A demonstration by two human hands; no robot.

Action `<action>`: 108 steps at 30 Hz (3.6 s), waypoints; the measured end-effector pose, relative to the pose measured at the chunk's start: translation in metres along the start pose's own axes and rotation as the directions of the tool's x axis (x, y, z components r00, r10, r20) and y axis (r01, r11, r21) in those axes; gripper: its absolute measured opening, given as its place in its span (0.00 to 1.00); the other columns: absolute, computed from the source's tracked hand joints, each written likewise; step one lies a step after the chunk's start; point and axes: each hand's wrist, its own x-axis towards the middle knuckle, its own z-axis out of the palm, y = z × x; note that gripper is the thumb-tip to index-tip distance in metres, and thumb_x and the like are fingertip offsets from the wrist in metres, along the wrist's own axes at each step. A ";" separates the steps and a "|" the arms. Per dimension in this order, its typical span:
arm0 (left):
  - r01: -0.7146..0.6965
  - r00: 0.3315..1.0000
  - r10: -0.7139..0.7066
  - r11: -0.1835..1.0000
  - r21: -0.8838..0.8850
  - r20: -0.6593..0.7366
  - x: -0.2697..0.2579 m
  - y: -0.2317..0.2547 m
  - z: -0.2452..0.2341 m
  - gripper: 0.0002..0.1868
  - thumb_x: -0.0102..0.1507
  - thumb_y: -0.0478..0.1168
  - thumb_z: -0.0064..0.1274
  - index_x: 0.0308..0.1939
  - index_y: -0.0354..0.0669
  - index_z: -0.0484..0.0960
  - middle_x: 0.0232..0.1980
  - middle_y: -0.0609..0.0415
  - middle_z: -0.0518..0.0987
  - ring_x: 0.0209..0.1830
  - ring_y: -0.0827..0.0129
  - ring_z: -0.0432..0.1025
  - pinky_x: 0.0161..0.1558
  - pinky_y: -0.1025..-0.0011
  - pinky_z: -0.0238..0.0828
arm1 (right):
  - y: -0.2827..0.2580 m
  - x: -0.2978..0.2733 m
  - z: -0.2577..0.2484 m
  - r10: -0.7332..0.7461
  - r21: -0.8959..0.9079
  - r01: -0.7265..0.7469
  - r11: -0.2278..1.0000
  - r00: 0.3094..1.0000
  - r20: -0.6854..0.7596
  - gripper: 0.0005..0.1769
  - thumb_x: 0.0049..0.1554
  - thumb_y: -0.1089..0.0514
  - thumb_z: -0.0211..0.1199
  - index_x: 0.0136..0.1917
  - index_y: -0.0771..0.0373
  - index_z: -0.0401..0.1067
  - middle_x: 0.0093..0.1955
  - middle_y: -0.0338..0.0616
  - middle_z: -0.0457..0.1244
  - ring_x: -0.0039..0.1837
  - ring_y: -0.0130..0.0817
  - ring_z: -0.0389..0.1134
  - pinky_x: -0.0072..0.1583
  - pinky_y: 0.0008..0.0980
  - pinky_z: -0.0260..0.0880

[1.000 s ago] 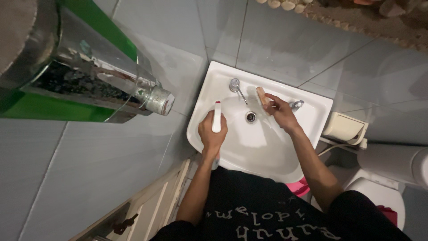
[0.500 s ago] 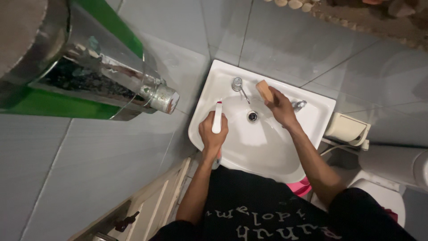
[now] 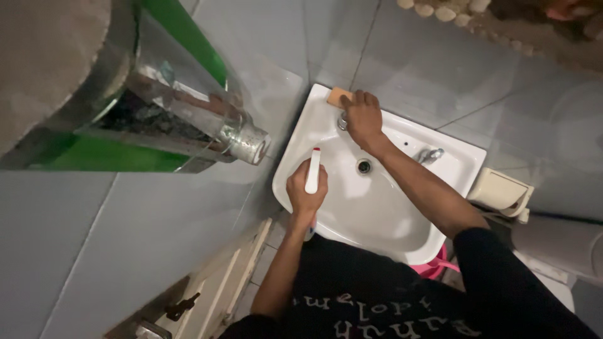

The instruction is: The person scrubs the interior of a white bathroom sink using a sponge and a spray bottle. They repeatedly apply cleaning solution and wipe the basin and faucet area with the sponge.

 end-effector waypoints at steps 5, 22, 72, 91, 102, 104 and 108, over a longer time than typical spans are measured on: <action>0.034 0.999 -0.034 0.999 0.001 0.023 0.001 -0.003 -0.003 0.10 0.61 0.37 0.56 0.45 0.37 0.84 0.32 0.43 0.82 0.32 0.49 0.81 0.36 0.61 0.75 | 0.009 0.014 0.038 -0.010 -0.127 0.008 0.992 1.000 -0.014 0.19 0.48 0.62 0.65 0.55 0.61 0.78 0.61 0.56 0.64 0.63 0.52 0.64 0.65 0.48 0.63; 0.083 0.995 -0.083 0.996 -0.013 0.053 0.007 -0.009 0.008 0.10 0.60 0.36 0.56 0.43 0.36 0.83 0.32 0.44 0.83 0.30 0.52 0.81 0.35 0.63 0.76 | 0.004 0.035 0.113 -0.044 -0.016 0.044 0.999 0.999 0.019 0.21 0.64 0.59 0.56 0.70 0.62 0.71 0.67 0.61 0.60 0.67 0.58 0.59 0.69 0.50 0.58; 0.018 0.999 -0.019 0.999 -0.027 -0.032 -0.012 -0.009 -0.004 0.09 0.61 0.33 0.56 0.45 0.34 0.83 0.34 0.44 0.83 0.32 0.55 0.81 0.38 0.66 0.77 | -0.055 0.010 0.134 0.108 0.016 -0.107 0.994 0.992 -0.068 0.36 0.54 0.51 0.70 0.71 0.65 0.62 0.62 0.61 0.60 0.45 0.50 0.70 0.42 0.46 0.72; 0.039 0.993 -0.047 0.996 -0.084 -0.104 -0.014 0.004 0.005 0.37 0.54 0.41 0.73 0.62 0.33 0.72 0.51 0.43 0.77 0.40 0.48 0.75 0.41 0.60 0.73 | -0.044 -0.041 0.146 0.015 0.426 0.029 0.904 0.995 -0.099 0.30 0.60 0.65 0.58 0.73 0.77 0.55 0.70 0.73 0.57 0.69 0.67 0.59 0.68 0.50 0.67; -0.142 0.990 0.141 0.988 -0.061 -0.022 -0.015 -0.015 0.038 0.48 0.55 0.37 0.73 0.71 0.29 0.59 0.61 0.33 0.68 0.61 0.37 0.63 0.59 0.52 0.62 | -0.036 -0.102 -0.009 -0.013 0.872 -0.417 0.257 0.901 0.435 0.39 0.54 0.71 0.52 0.78 0.61 0.56 0.74 0.55 0.59 0.77 0.46 0.59 0.74 0.41 0.61; -0.080 0.994 0.086 0.993 -0.088 0.064 -0.015 -0.018 0.043 0.38 0.61 0.38 0.70 0.67 0.32 0.64 0.60 0.36 0.70 0.62 0.42 0.67 0.62 0.54 0.65 | -0.030 -0.120 -0.047 -0.254 0.933 -0.307 0.187 0.903 0.348 0.31 0.49 0.74 0.57 0.67 0.68 0.64 0.83 0.55 0.49 0.84 0.47 0.48 0.79 0.45 0.51; -0.052 0.981 0.069 0.994 -0.095 0.179 -0.020 -0.014 0.055 0.42 0.57 0.39 0.69 0.68 0.28 0.62 0.58 0.36 0.71 0.61 0.42 0.65 0.62 0.52 0.63 | -0.040 -0.142 -0.081 -0.295 0.941 -0.154 0.302 0.924 0.246 0.36 0.47 0.70 0.68 0.68 0.68 0.66 0.80 0.60 0.50 0.81 0.49 0.50 0.77 0.45 0.51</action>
